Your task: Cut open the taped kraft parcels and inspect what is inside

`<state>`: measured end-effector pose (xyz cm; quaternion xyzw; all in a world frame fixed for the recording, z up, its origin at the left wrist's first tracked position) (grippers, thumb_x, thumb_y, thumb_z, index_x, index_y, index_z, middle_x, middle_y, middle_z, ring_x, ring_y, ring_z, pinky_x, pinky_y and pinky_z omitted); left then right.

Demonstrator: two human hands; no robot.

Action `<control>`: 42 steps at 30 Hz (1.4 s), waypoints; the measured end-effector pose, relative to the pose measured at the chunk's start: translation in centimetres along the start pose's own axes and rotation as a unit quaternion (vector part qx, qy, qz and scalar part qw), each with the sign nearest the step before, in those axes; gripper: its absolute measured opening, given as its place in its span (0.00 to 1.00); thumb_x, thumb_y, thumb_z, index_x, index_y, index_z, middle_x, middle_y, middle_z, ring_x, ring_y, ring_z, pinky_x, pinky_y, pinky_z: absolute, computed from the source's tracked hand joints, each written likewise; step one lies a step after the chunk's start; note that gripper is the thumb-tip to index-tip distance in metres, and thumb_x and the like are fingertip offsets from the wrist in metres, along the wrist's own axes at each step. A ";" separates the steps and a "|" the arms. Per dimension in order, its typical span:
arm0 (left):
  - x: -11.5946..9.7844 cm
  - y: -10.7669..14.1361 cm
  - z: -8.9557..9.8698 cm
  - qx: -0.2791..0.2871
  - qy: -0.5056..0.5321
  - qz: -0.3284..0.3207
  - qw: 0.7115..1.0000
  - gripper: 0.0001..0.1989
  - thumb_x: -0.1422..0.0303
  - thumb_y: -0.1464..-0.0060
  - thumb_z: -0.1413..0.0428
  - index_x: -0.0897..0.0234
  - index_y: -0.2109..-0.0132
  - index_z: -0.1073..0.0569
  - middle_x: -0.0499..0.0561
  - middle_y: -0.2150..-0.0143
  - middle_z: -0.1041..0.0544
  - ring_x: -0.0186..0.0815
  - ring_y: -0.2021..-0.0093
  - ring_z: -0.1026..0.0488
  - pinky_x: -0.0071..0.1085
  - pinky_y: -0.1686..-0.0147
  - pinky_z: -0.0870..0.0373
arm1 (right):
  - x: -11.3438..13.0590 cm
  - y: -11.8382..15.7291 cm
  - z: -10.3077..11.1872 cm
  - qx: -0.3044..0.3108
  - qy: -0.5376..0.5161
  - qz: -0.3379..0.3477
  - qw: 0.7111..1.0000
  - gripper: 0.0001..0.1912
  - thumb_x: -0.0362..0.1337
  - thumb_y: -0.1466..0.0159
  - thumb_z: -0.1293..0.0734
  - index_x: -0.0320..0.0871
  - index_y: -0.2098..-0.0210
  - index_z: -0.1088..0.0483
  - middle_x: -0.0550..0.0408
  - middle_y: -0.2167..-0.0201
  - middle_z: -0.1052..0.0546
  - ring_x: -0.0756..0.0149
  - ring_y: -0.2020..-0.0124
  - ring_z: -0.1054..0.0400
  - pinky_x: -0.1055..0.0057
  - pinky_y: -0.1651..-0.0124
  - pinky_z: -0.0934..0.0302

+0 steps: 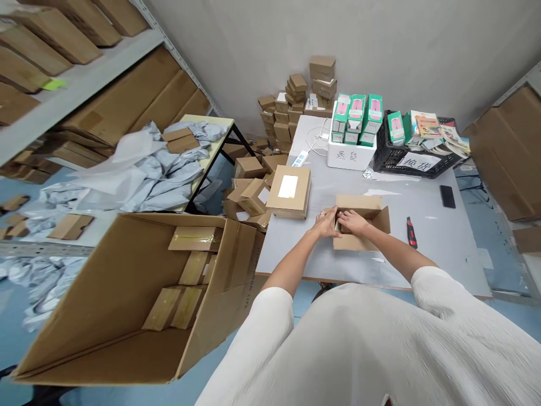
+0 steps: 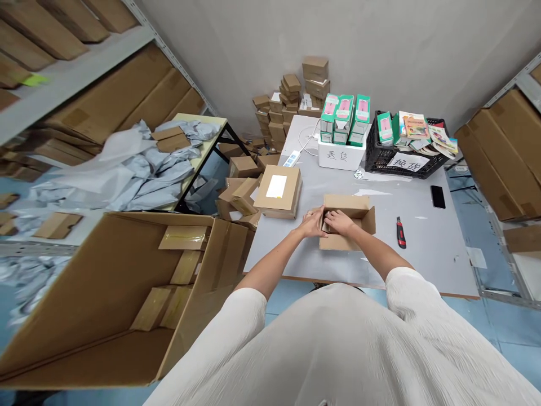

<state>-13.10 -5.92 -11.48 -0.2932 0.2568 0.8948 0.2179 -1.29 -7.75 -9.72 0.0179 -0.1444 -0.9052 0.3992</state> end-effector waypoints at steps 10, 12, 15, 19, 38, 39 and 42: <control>-0.3 0.5 0.4 -0.004 -0.024 0.011 1.000 0.79 0.44 0.59 0.25 0.51 0.15 0.67 0.60 0.15 0.49 0.66 0.19 0.48 0.57 0.25 0.48 | -2.1 2.2 0.4 0.006 -0.006 -0.067 0.998 0.23 0.32 0.29 0.38 0.38 0.41 0.19 0.31 0.43 0.25 0.38 0.40 0.39 0.50 0.38 0.48; -0.5 0.6 0.5 -0.007 -0.028 0.013 1.000 0.78 0.44 0.58 0.25 0.50 0.15 0.68 0.59 0.14 0.51 0.65 0.19 0.48 0.57 0.25 0.49 | -2.5 2.9 0.4 0.016 -0.001 -0.072 0.997 0.20 0.33 0.29 0.38 0.39 0.47 0.16 0.31 0.43 0.25 0.37 0.40 0.39 0.49 0.38 0.48; -0.9 0.9 0.7 -0.012 -0.040 0.019 0.999 0.77 0.44 0.57 0.26 0.48 0.15 0.68 0.58 0.13 0.55 0.66 0.19 0.48 0.57 0.25 0.48 | -3.7 4.1 0.9 0.015 0.000 -0.104 0.994 0.20 0.34 0.30 0.38 0.40 0.47 0.15 0.32 0.46 0.23 0.37 0.40 0.38 0.48 0.39 0.47; -1.5 0.7 0.9 -0.014 -0.063 0.027 0.998 0.76 0.44 0.56 0.27 0.46 0.16 0.68 0.56 0.13 0.58 0.67 0.19 0.48 0.58 0.26 0.48 | -5.8 6.1 2.6 -0.007 -0.040 -0.188 0.981 0.21 0.33 0.29 0.38 0.39 0.45 0.18 0.33 0.51 0.18 0.39 0.43 0.34 0.48 0.38 0.47; -6.0 1.9 4.7 -0.183 0.035 0.075 0.980 0.33 0.53 0.34 0.40 0.50 0.25 0.32 0.58 0.24 0.30 0.60 0.25 0.37 0.57 0.28 0.41 | -11.3 15.9 4.1 -0.410 -0.610 -0.386 0.558 0.28 0.61 0.49 0.22 0.43 0.65 0.22 0.56 0.71 0.22 0.63 0.68 0.33 0.66 0.65 0.38; -6.4 2.5 4.7 -0.206 0.105 0.073 0.970 0.26 0.52 0.33 0.41 0.51 0.32 0.25 0.58 0.32 0.23 0.56 0.31 0.29 0.54 0.31 0.35 | -10.7 15.8 3.9 -0.416 -0.630 -0.386 0.531 0.28 0.60 0.51 0.21 0.43 0.65 0.21 0.56 0.72 0.23 0.64 0.69 0.35 0.67 0.66 0.39; -7.5 3.1 3.4 -0.221 0.339 0.062 0.912 0.21 0.45 0.38 0.36 0.58 0.53 0.18 0.56 0.52 0.16 0.49 0.48 0.19 0.45 0.44 0.23 | -8.6 15.3 3.3 -0.433 -0.676 -0.383 0.457 0.28 0.58 0.53 0.17 0.43 0.65 0.20 0.57 0.73 0.23 0.66 0.71 0.36 0.67 0.68 0.39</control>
Point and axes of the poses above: each hand's wrist, its own y-axis away from the middle knuckle, its own z-axis out of the back of the hand, x = y × z, the point moved 8 cm from there along -y, towards the middle knuckle
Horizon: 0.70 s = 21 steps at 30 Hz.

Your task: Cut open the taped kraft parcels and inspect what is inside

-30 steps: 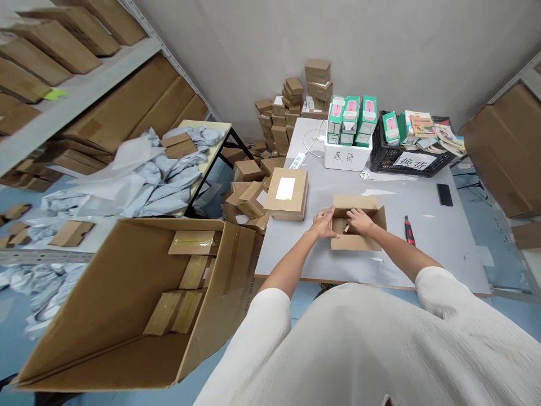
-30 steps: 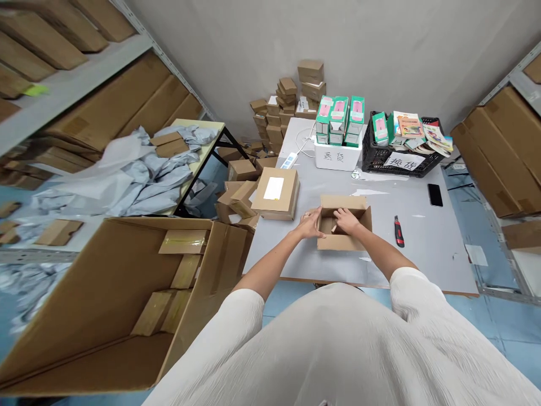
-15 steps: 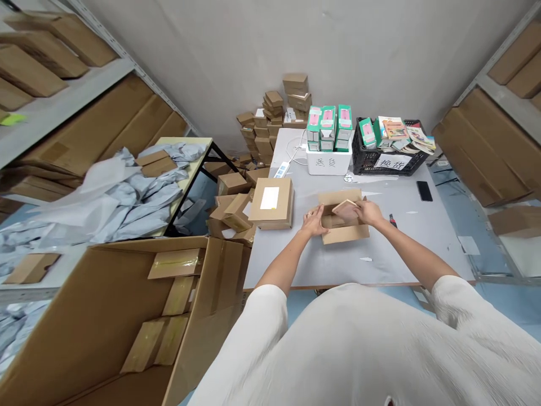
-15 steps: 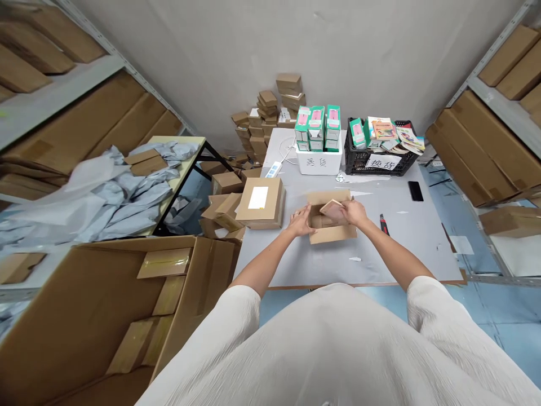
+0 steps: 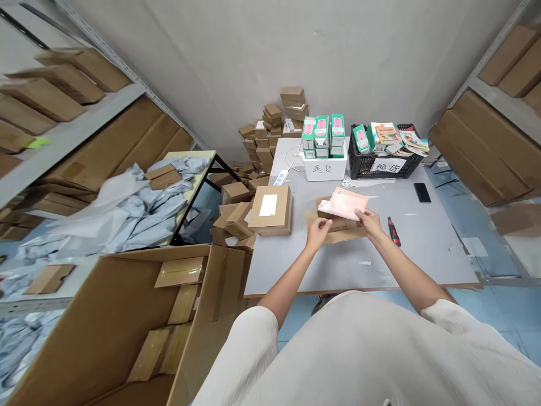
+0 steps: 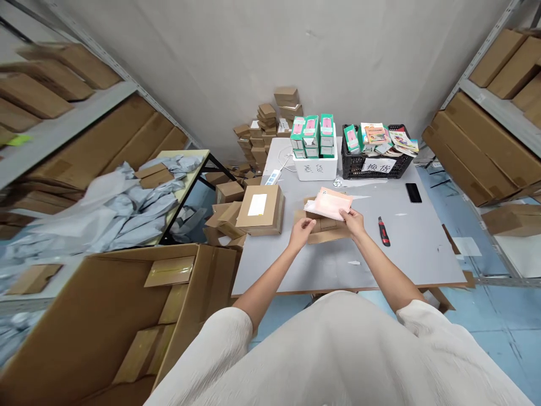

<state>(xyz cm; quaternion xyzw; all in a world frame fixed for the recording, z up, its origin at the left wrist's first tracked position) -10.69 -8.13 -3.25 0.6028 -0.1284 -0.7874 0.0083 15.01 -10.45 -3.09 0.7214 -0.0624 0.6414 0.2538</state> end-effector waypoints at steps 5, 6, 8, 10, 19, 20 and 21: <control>0.3 0.2 -2.7 -0.011 0.239 0.060 0.969 0.30 0.45 0.53 0.25 0.61 0.54 0.21 0.57 0.54 0.14 0.46 0.53 0.16 0.40 0.54 0.20 | -2.1 3.2 -2.8 0.008 -0.071 -0.022 0.997 0.29 0.58 0.53 0.16 0.43 0.62 0.18 0.54 0.68 0.17 0.63 0.67 0.28 0.67 0.64 0.34; 0.4 0.0 -2.9 -0.020 0.265 0.063 0.962 0.31 0.46 0.54 0.24 0.61 0.53 0.22 0.58 0.53 0.14 0.46 0.52 0.16 0.40 0.54 0.20 | -2.5 3.8 -3.2 0.012 -0.078 -0.025 0.997 0.29 0.58 0.52 0.16 0.44 0.61 0.17 0.54 0.67 0.16 0.63 0.66 0.28 0.67 0.63 0.33; 0.4 -0.2 -2.8 -0.033 0.292 0.064 0.954 0.32 0.48 0.55 0.22 0.62 0.51 0.22 0.60 0.50 0.14 0.47 0.50 0.16 0.41 0.53 0.19 | -3.2 4.6 -3.9 0.025 -0.076 -0.033 0.996 0.29 0.58 0.51 0.17 0.44 0.59 0.17 0.54 0.66 0.16 0.63 0.65 0.26 0.67 0.62 0.32; 0.2 -0.3 -2.4 -0.035 0.288 0.051 0.955 0.32 0.50 0.55 0.22 0.62 0.49 0.21 0.61 0.48 0.14 0.48 0.49 0.16 0.42 0.52 0.19 | -3.5 4.9 -4.1 0.043 -0.062 -0.048 0.996 0.29 0.57 0.49 0.17 0.45 0.57 0.18 0.53 0.62 0.15 0.61 0.62 0.24 0.67 0.60 0.30; -6.1 0.9 0.1 0.024 -0.130 -0.300 0.945 0.07 0.67 0.33 0.42 0.57 0.54 0.19 0.55 0.50 0.15 0.47 0.46 0.21 0.44 0.42 0.28 | -3.0 5.0 -4.0 0.231 -0.133 -0.290 0.919 0.32 0.67 0.28 0.38 0.44 0.51 0.23 0.36 0.51 0.15 0.49 0.51 0.18 0.55 0.54 0.22; -6.4 1.3 -0.3 0.044 -0.179 -0.335 0.924 0.08 0.70 0.33 0.44 0.57 0.55 0.19 0.56 0.49 0.15 0.46 0.44 0.22 0.45 0.41 0.29 | -2.6 5.0 -4.2 0.254 -0.146 -0.289 0.911 0.31 0.66 0.28 0.36 0.44 0.50 0.24 0.37 0.54 0.15 0.49 0.53 0.18 0.55 0.54 0.22; -6.6 1.7 -0.6 0.056 -0.215 -0.360 0.906 0.10 0.72 0.33 0.45 0.57 0.55 0.19 0.56 0.48 0.15 0.46 0.44 0.22 0.45 0.41 0.30 | -2.2 4.9 -4.3 0.266 -0.151 -0.278 0.911 0.27 0.62 0.28 0.32 0.43 0.50 0.24 0.40 0.56 0.14 0.51 0.56 0.18 0.57 0.55 0.22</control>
Point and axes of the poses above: each hand's wrist, its own y-axis away from the middle knuckle, its own z-axis out of the back of the hand, x = y × z, the point moved 8 cm from there along -y, towards the middle knuckle
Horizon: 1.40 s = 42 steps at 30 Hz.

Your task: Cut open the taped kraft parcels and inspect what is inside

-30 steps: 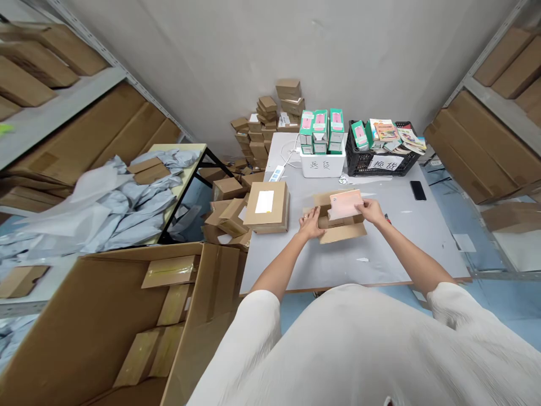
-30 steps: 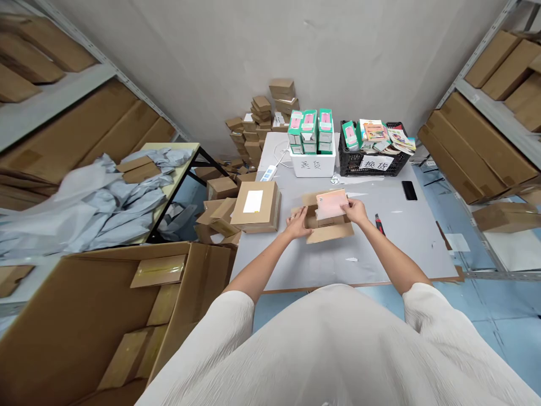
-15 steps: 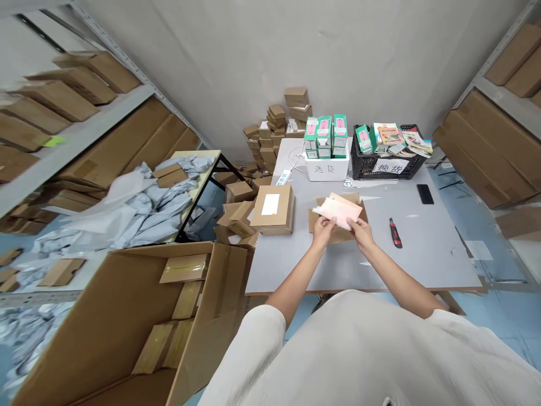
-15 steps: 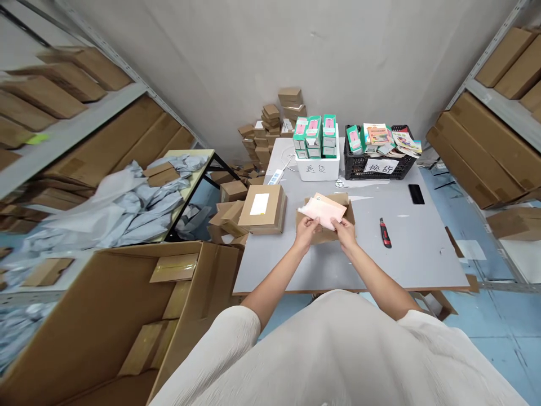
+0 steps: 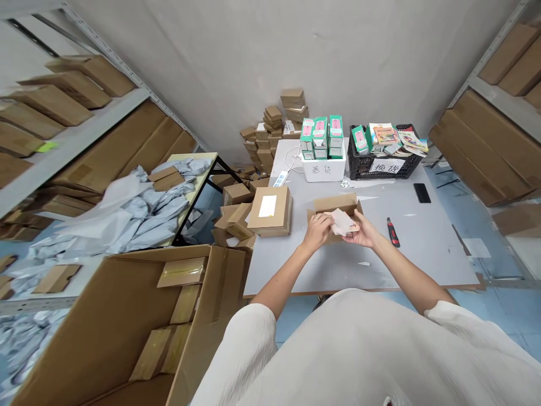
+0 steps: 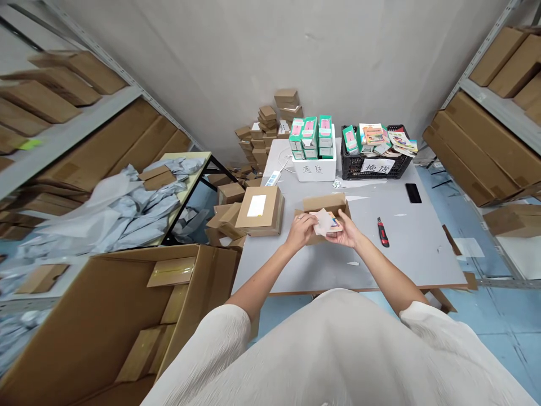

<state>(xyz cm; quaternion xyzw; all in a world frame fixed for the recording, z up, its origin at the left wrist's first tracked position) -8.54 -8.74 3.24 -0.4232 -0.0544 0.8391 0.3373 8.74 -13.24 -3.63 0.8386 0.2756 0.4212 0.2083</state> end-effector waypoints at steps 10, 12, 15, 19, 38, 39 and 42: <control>3.8 1.0 -1.8 -0.133 0.223 0.252 0.932 0.20 0.64 0.34 0.40 0.59 0.38 0.26 0.60 0.41 0.20 0.43 0.49 0.19 0.43 0.49 0.20 | 1.9 -0.2 1.5 -0.085 0.081 0.151 0.982 0.21 0.44 0.45 0.16 0.48 0.58 0.26 0.61 0.69 0.20 0.68 0.74 0.29 0.67 0.67 0.29; 4.9 1.1 -3.7 -0.106 0.289 0.324 0.895 0.19 0.61 0.39 0.34 0.61 0.44 0.25 0.56 0.54 0.17 0.40 0.59 0.19 0.39 0.56 0.20 | 2.0 0.0 1.6 -0.098 0.093 0.153 0.979 0.23 0.46 0.46 0.15 0.48 0.59 0.26 0.60 0.68 0.19 0.66 0.71 0.27 0.66 0.66 0.28; 5.7 0.9 -4.8 -0.097 0.316 0.345 0.879 0.18 0.66 0.47 0.29 0.61 0.52 0.24 0.51 0.62 0.19 0.36 0.65 0.22 0.35 0.59 0.21 | 1.9 0.1 1.7 -0.113 0.093 0.148 0.978 0.22 0.52 0.44 0.17 0.47 0.61 0.25 0.58 0.69 0.19 0.63 0.70 0.25 0.65 0.66 0.27; 6.9 0.9 -4.5 -0.107 0.283 0.358 0.884 0.09 0.71 0.46 0.32 0.61 0.59 0.24 0.50 0.63 0.19 0.35 0.65 0.23 0.34 0.59 0.23 | 1.8 -0.1 2.8 -0.158 0.076 0.138 0.975 0.18 0.53 0.39 0.22 0.47 0.60 0.23 0.54 0.65 0.16 0.59 0.66 0.22 0.62 0.62 0.24; 10.6 -3.5 -5.4 0.061 -0.025 0.270 0.961 0.09 0.63 0.43 0.31 0.57 0.63 0.24 0.56 0.59 0.18 0.51 0.52 0.21 0.46 0.42 0.29 | 4.5 2.4 7.0 -0.224 0.053 0.219 0.948 0.24 0.57 0.42 0.23 0.48 0.55 0.23 0.52 0.62 0.14 0.51 0.57 0.19 0.60 0.60 0.25; 10.5 -3.5 -5.5 0.060 -0.016 0.275 0.959 0.09 0.62 0.42 0.31 0.57 0.61 0.24 0.56 0.58 0.18 0.50 0.52 0.21 0.46 0.42 0.29 | 4.5 2.5 7.1 -0.226 0.052 0.217 0.948 0.24 0.57 0.42 0.22 0.48 0.55 0.23 0.52 0.62 0.14 0.51 0.58 0.19 0.60 0.60 0.25; 9.7 -3.4 -5.7 0.052 0.043 0.294 0.953 0.08 0.60 0.38 0.34 0.57 0.60 0.23 0.55 0.59 0.17 0.47 0.53 0.20 0.44 0.44 0.26 | 4.4 2.6 7.2 -0.226 0.049 0.211 0.950 0.23 0.57 0.42 0.22 0.48 0.56 0.22 0.53 0.62 0.14 0.54 0.59 0.20 0.62 0.60 0.26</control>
Point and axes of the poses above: each hand's wrist, its own y-axis away from the middle knuckle, its own z-axis out of the back of the hand, x = y × z, the point moved 8 cm from there along -y, towards the middle knuckle
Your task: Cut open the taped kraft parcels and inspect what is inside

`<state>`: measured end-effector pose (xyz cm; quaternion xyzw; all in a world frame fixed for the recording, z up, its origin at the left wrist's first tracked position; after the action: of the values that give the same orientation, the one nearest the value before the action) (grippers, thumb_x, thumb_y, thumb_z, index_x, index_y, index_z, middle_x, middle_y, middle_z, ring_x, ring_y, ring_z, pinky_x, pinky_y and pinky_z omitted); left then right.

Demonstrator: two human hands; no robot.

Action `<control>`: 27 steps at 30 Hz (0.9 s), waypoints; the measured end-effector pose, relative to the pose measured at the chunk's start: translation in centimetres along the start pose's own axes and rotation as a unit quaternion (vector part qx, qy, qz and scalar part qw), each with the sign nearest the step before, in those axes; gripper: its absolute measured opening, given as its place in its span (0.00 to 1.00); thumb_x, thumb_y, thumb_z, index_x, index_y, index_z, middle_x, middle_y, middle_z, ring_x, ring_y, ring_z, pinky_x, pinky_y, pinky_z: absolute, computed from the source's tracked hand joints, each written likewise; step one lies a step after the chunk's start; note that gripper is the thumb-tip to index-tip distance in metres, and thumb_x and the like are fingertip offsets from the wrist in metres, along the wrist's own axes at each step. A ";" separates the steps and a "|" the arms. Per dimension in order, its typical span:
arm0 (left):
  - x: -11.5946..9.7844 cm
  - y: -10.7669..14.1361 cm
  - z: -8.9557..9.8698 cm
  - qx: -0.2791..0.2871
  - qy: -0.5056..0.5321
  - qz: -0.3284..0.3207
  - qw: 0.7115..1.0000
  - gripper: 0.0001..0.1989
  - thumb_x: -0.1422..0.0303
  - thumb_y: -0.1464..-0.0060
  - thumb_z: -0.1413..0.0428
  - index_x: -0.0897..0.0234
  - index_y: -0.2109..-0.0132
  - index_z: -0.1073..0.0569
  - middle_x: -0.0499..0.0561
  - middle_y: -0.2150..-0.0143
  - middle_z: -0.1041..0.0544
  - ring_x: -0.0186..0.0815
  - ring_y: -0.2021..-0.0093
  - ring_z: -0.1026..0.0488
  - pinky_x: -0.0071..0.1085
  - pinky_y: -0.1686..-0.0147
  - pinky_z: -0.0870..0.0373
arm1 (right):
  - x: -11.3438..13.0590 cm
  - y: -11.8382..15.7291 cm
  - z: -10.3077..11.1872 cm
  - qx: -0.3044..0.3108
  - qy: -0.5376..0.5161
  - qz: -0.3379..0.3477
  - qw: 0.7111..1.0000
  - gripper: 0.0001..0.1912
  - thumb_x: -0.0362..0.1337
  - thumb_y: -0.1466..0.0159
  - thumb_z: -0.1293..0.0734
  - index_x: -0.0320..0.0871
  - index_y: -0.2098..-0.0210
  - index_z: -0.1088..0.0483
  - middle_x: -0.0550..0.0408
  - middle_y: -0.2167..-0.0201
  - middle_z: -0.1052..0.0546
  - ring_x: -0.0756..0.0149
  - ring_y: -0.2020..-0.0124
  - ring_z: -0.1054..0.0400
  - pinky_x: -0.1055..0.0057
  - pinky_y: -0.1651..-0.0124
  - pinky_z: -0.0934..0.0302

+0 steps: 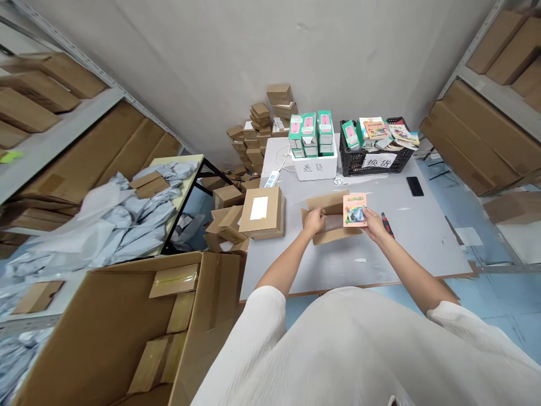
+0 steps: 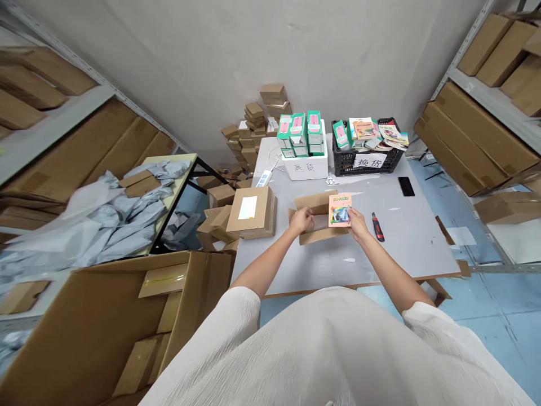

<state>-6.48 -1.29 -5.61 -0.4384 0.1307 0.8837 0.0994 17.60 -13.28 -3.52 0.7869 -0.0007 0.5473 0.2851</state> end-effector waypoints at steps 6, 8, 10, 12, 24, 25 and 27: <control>-2.9 2.5 -0.7 0.024 0.215 -0.011 0.976 0.14 0.54 0.31 0.41 0.59 0.52 0.19 0.56 0.53 0.16 0.42 0.56 0.19 0.40 0.50 0.23 | -0.3 0.3 -1.4 0.021 0.007 -0.004 1.000 0.23 0.57 0.43 0.20 0.48 0.58 0.22 0.52 0.63 0.14 0.51 0.58 0.19 0.60 0.60 0.25; -3.3 3.8 -0.6 -0.001 0.217 -0.002 0.976 0.15 0.55 0.34 0.37 0.59 0.46 0.21 0.55 0.51 0.17 0.42 0.55 0.19 0.39 0.50 0.23 | -0.4 0.6 -2.4 0.040 0.006 -0.005 0.999 0.24 0.58 0.43 0.20 0.48 0.57 0.21 0.51 0.63 0.14 0.50 0.58 0.18 0.59 0.59 0.24; -3.9 5.2 0.4 -0.070 0.181 -0.016 0.981 0.20 0.59 0.37 0.33 0.58 0.42 0.23 0.57 0.44 0.19 0.42 0.52 0.20 0.41 0.47 0.23 | -0.4 1.0 -3.6 0.061 0.007 0.004 0.998 0.26 0.60 0.44 0.20 0.48 0.58 0.20 0.51 0.62 0.14 0.49 0.57 0.19 0.58 0.57 0.24; -5.0 6.8 1.1 -0.126 0.147 -0.057 0.979 0.18 0.60 0.36 0.34 0.58 0.42 0.22 0.60 0.38 0.22 0.45 0.46 0.21 0.44 0.43 0.24 | 0.0 1.4 -4.6 0.073 0.021 0.032 0.997 0.27 0.62 0.45 0.20 0.47 0.60 0.20 0.52 0.63 0.14 0.50 0.56 0.19 0.59 0.55 0.24; -5.2 6.9 0.4 -0.084 0.338 0.006 0.937 0.19 0.48 0.33 0.38 0.58 0.50 0.18 0.56 0.49 0.14 0.47 0.47 0.18 0.43 0.44 0.23 | 1.3 4.1 -9.3 0.152 0.165 0.170 0.960 0.22 0.57 0.37 0.22 0.53 0.51 0.15 0.48 0.37 0.24 0.49 0.33 0.31 0.54 0.35 0.29; -4.8 6.7 0.6 -0.091 0.352 0.012 0.932 0.19 0.48 0.33 0.38 0.59 0.51 0.19 0.56 0.49 0.14 0.46 0.47 0.18 0.43 0.44 0.22 | 1.3 4.0 -9.3 0.156 0.172 0.176 0.957 0.21 0.56 0.38 0.22 0.53 0.51 0.15 0.48 0.37 0.24 0.49 0.32 0.31 0.54 0.34 0.29; -3.8 6.5 0.7 -0.104 0.383 0.029 0.917 0.20 0.48 0.34 0.38 0.60 0.50 0.20 0.57 0.48 0.14 0.46 0.48 0.17 0.43 0.45 0.22 | 1.1 3.7 -9.0 0.145 0.183 0.181 0.955 0.20 0.53 0.38 0.21 0.53 0.50 0.16 0.48 0.37 0.24 0.49 0.34 0.30 0.52 0.33 0.29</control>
<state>-6.62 -7.41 -1.28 -0.7472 0.0785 0.6592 -0.0301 9.16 -11.98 1.18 0.6926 -0.0113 0.7188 0.0591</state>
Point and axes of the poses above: each hand's wrist, its own y-axis away from the middle knuckle, its own z-axis out of the back of the hand, x = y × z, the point moved 8 cm from there along -y, towards the middle knuckle
